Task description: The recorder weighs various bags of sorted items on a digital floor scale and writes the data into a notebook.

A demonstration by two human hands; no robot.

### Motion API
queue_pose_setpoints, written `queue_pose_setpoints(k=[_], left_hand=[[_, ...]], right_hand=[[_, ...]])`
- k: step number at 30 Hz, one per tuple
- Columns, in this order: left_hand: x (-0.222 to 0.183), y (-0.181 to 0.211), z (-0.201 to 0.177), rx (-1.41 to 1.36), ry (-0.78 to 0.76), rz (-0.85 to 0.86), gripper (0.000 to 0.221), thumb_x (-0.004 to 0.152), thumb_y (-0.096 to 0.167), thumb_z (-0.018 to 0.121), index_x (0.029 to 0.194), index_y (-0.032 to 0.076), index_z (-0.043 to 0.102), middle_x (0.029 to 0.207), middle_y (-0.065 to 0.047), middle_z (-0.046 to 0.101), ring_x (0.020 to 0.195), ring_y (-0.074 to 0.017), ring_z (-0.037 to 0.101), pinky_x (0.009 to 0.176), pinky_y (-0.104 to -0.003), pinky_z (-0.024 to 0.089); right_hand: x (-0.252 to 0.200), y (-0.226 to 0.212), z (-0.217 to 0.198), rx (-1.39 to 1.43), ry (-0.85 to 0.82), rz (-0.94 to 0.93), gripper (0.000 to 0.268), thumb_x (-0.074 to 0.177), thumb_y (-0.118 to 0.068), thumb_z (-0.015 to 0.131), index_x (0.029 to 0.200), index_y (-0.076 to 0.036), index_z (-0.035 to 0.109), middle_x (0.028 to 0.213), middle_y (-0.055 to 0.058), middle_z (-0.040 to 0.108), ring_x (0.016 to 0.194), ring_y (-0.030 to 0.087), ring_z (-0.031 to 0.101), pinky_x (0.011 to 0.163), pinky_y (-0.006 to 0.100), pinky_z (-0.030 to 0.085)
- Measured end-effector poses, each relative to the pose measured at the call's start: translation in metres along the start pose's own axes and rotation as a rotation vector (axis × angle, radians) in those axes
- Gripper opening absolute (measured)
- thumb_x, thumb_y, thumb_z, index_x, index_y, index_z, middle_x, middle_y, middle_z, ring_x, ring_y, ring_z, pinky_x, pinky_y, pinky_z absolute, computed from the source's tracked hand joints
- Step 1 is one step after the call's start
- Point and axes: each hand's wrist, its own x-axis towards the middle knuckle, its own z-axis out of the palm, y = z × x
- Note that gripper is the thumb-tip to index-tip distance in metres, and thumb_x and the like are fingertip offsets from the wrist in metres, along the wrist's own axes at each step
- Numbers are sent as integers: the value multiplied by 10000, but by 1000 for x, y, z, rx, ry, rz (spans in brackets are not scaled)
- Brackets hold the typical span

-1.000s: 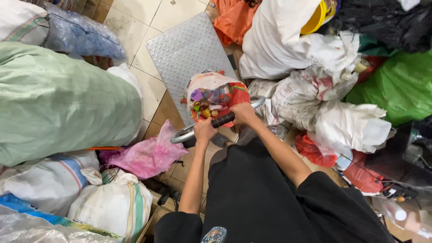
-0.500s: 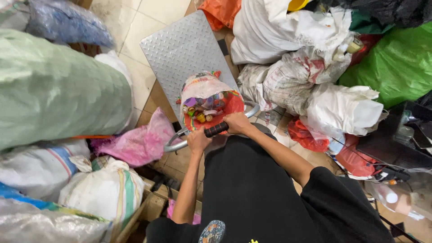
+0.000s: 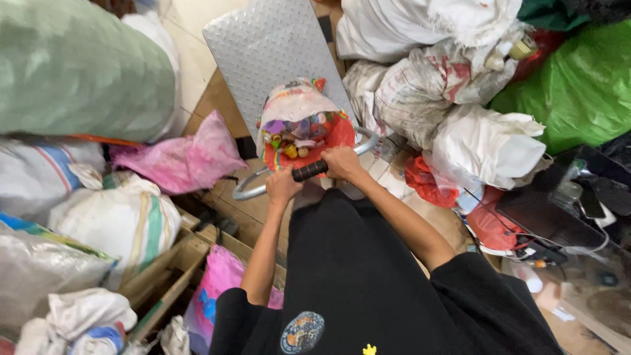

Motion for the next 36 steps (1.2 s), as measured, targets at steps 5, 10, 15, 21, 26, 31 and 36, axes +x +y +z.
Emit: queue_pose_setpoints(k=[5, 10, 15, 21, 26, 31, 36], left_hand=[[-22, 25, 1, -61, 75, 6, 440, 656, 479, 862, 832, 110, 699, 716, -159, 717, 680, -384, 718, 614, -521, 555], [-29, 37, 4, -73, 19, -36, 422, 635, 482, 858, 823, 131, 719, 684, -165, 712, 665, -383, 716, 605, -530, 556], [-24, 21, 23, -53, 50, 8, 367, 694, 452, 835, 846, 140, 717, 666, -158, 705, 639, -372, 715, 589, -509, 559], [11, 9, -2, -35, 104, 58, 414, 653, 470, 844, 794, 113, 690, 607, -155, 674, 589, -367, 702, 535, -503, 550], [43, -27, 1, -27, 201, 103, 333, 682, 414, 817, 758, 125, 672, 605, -132, 661, 572, -345, 690, 528, -483, 550], [81, -74, -11, 29, 191, 119, 237, 626, 290, 778, 783, 143, 679, 620, -104, 672, 616, -318, 694, 571, -456, 555], [129, -115, -56, -39, 238, 217, 277, 590, 280, 783, 775, 107, 671, 679, -102, 694, 642, -327, 695, 584, -459, 557]], right_hand=[[-25, 6, -3, -8, 15, -78, 202, 662, -224, 752, 800, -93, 686, 807, 100, 717, 764, 349, 711, 651, 495, 562], [-34, -1, -25, -10, 8, -42, 252, 635, -285, 781, 772, -91, 696, 763, 126, 712, 743, 365, 709, 645, 505, 556], [-28, 4, -17, -25, 37, -59, 221, 650, -261, 766, 777, -94, 698, 771, 123, 711, 748, 359, 711, 665, 497, 562], [10, 3, -25, -65, 45, -36, 208, 634, -221, 747, 784, -86, 695, 785, 116, 709, 748, 353, 713, 666, 482, 564], [50, -11, -30, -70, 83, -29, 188, 662, -226, 761, 769, -92, 683, 761, 113, 702, 732, 346, 711, 648, 488, 556], [102, -34, -32, -42, 139, -44, 201, 660, -229, 755, 757, -82, 659, 745, 123, 693, 719, 356, 705, 630, 490, 551], [162, -49, -26, -104, 142, 8, 177, 680, -221, 732, 764, -84, 656, 738, 123, 692, 709, 342, 708, 612, 492, 545]])
